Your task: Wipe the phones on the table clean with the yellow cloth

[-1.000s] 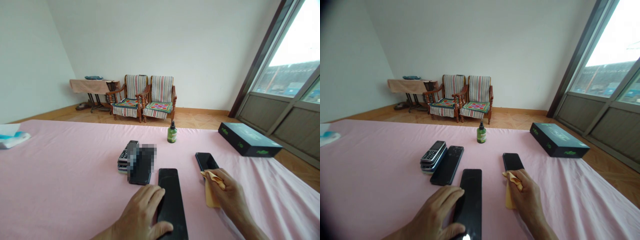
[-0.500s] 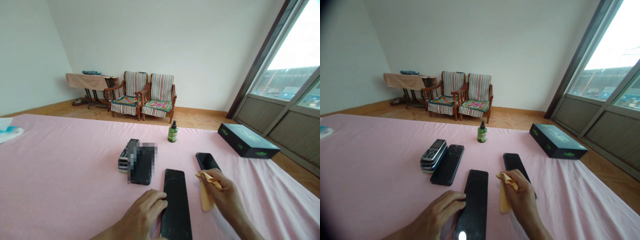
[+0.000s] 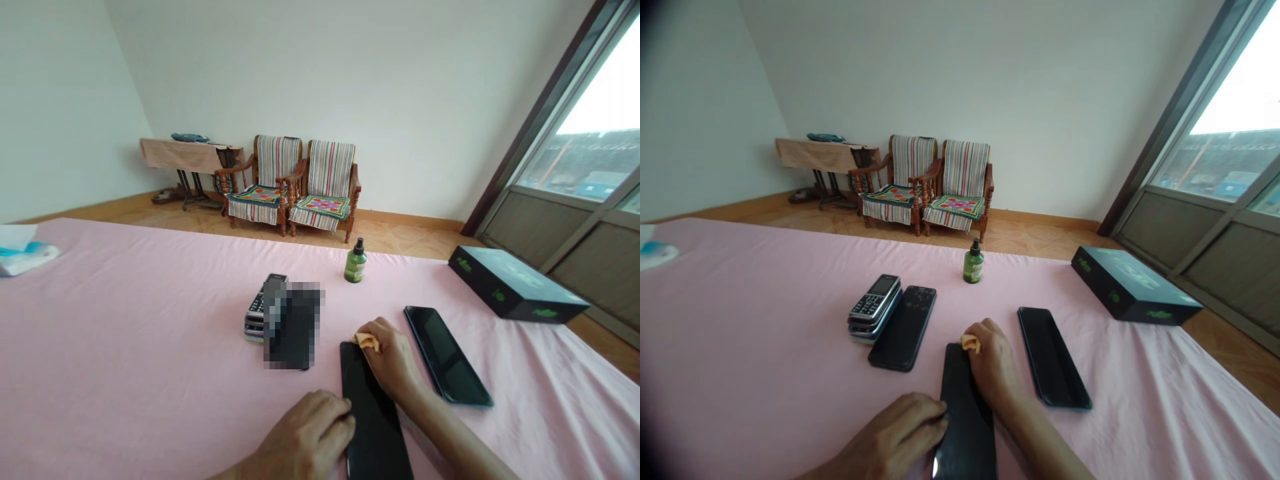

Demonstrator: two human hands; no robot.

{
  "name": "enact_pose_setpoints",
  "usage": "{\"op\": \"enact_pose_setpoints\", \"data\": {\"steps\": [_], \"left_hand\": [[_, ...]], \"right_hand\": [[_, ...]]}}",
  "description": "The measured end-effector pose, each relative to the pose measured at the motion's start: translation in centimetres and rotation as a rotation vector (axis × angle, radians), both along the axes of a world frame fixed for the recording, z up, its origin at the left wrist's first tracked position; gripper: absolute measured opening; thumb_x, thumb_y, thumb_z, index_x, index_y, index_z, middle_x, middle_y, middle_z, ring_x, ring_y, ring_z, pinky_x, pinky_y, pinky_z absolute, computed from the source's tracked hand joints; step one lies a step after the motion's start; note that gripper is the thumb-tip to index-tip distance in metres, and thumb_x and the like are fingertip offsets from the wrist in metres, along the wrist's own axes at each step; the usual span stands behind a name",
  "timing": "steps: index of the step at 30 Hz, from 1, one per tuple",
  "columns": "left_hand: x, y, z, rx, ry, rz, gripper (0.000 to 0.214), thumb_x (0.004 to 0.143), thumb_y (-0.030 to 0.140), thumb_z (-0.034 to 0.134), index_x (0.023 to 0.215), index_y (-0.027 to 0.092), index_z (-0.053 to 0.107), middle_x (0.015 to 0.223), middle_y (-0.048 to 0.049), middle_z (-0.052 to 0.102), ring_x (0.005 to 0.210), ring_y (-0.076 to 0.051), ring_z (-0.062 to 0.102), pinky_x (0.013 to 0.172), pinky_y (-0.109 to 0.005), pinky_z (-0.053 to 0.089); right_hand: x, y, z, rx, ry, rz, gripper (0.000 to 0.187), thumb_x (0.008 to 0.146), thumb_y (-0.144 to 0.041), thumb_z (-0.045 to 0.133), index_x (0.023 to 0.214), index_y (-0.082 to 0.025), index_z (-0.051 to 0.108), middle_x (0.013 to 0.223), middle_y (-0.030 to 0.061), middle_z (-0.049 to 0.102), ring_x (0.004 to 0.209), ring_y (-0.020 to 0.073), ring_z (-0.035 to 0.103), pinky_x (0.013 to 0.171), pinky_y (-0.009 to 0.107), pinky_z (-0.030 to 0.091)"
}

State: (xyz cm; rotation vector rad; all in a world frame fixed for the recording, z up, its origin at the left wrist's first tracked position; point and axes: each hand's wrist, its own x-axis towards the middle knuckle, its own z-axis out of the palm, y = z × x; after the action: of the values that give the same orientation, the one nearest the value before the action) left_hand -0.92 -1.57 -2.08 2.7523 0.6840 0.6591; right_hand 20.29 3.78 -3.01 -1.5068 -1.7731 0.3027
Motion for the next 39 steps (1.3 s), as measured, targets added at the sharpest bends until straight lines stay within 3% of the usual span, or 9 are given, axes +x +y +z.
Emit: {"op": "enact_pose_setpoints", "data": {"steps": [7, 20, 28, 32, 35, 39], "left_hand": [[0.1, 0.1, 0.2, -0.003, 0.040, -0.031, 0.032, 0.089, 0.016, 0.065, 0.120, 0.012, 0.059, 0.119, -0.0120, 0.065, 0.109, -0.023, 0.060, 0.098, -0.032, 0.050], [0.2, 0.0, -0.2, 0.003, 0.052, -0.046, 0.026, 0.097, 0.017, 0.051, 0.122, 0.012, 0.056, 0.118, -0.0130, 0.065, 0.106, -0.024, 0.060, 0.093, -0.035, 0.052], [0.2, 0.7, -1.7, 0.038, -0.006, -0.109, 0.025, 0.097, 0.020, 0.050, 0.118, 0.010, 0.057, 0.105, -0.0123, 0.067, 0.097, -0.024, 0.062, 0.088, -0.033, 0.053], [0.1, 0.3, -0.1, -0.069, 0.083, -0.041, 0.031, 0.095, 0.017, 0.055, 0.126, 0.013, 0.056, 0.124, -0.0119, 0.063, 0.112, -0.024, 0.058, 0.100, -0.033, 0.048], [0.2, -0.1, 1.4, -0.093, 0.126, -0.002, 0.033, 0.093, 0.017, 0.058, 0.126, 0.012, 0.057, 0.126, -0.0118, 0.063, 0.114, -0.024, 0.058, 0.102, -0.032, 0.046], [0.4, -0.1, 1.9, -0.095, 0.159, -0.019, 0.032, 0.094, 0.017, 0.054, 0.126, 0.012, 0.058, 0.127, -0.0116, 0.063, 0.114, -0.025, 0.058, 0.102, -0.034, 0.046]], "right_hand": [[0.1, -1.0, -1.2, 0.125, -0.098, 0.133, 0.030, 0.076, 0.002, 0.045, 0.083, -0.017, 0.066, 0.081, 0.0078, 0.058, 0.079, 0.0220, 0.052, 0.069, 0.034, 0.045], [-0.9, -3.0, -0.1, -0.005, 0.005, 0.285, 0.041, 0.075, 0.007, 0.041, 0.097, -0.017, 0.066, 0.089, 0.0077, 0.059, 0.085, 0.0214, 0.053, 0.071, 0.034, 0.044], [-1.6, -3.4, 0.3, -0.112, 0.062, 0.319, 0.027, 0.072, 0.005, 0.050, 0.083, -0.017, 0.062, 0.084, 0.0037, 0.056, 0.078, 0.0174, 0.054, 0.066, 0.028, 0.042], [-1.5, -2.4, 0.3, -0.062, 0.112, 0.232, 0.027, 0.079, 0.002, 0.047, 0.091, -0.016, 0.065, 0.086, 0.0047, 0.057, 0.079, 0.0177, 0.055, 0.068, 0.029, 0.043], [-1.7, -1.5, 0.1, -0.041, 0.076, 0.182, 0.025, 0.083, 0.000, 0.048, 0.091, -0.015, 0.066, 0.084, 0.0052, 0.056, 0.078, 0.0181, 0.054, 0.068, 0.030, 0.043], [-1.9, -0.8, 0.0, -0.039, -0.049, 0.149, 0.030, 0.082, 0.003, 0.048, 0.090, -0.016, 0.069, 0.085, 0.0060, 0.055, 0.081, 0.0196, 0.052, 0.069, 0.031, 0.043]]}}
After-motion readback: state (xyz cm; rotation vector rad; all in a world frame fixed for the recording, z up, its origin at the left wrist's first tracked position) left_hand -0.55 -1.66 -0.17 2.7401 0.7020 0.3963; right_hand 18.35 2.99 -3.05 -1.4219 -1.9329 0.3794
